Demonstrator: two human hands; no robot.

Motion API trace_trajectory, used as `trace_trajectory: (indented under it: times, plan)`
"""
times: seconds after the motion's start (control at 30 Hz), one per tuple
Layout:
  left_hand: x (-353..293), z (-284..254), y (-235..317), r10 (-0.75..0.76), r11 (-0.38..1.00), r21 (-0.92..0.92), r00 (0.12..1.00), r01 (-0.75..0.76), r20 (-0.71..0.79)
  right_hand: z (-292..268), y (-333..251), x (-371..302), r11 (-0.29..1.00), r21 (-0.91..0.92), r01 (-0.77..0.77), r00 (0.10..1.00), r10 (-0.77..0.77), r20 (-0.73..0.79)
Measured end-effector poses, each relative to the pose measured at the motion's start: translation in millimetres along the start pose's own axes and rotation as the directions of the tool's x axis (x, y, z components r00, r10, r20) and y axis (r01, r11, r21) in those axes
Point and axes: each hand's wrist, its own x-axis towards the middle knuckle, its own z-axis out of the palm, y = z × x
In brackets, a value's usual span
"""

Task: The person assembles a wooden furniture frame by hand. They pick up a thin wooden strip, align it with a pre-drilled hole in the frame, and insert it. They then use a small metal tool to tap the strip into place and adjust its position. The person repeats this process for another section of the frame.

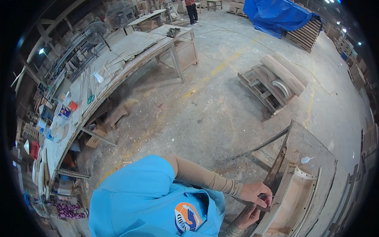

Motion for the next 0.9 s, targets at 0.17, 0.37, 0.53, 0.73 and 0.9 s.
trace_trajectory:
  times: [0.17,0.37,0.53,0.73,0.9]
  plan:
    - [-2.4,-3.4,-7.6,-0.038,0.999,0.037,0.999,0.039,-0.025,-15.8,1.0,3.1,0.981,-0.193,-0.003,0.989,0.030,0.142]
    - [-3.1,-5.8,-2.2,-0.163,0.987,0.001,0.985,0.163,-0.059,-8.2,-5.4,0.8,0.949,-0.312,0.034,0.991,0.009,0.136]
    - [-7.6,-8.5,3.2,-0.215,0.975,-0.072,0.973,0.210,-0.080,-11.6,0.9,-0.7,0.956,-0.291,0.021,0.992,0.016,0.124]
    - [-14.9,-12.9,0.3,-0.155,0.988,-0.023,0.985,0.153,-0.074,-10.6,0.6,-5.4,0.926,-0.373,0.053,0.990,0.002,0.145]
    - [-13.0,-13.7,-6.6,-0.137,0.990,0.009,0.990,0.137,-0.022,-6.4,-6.2,-12.1,0.949,-0.314,-0.039,0.997,0.056,0.043]
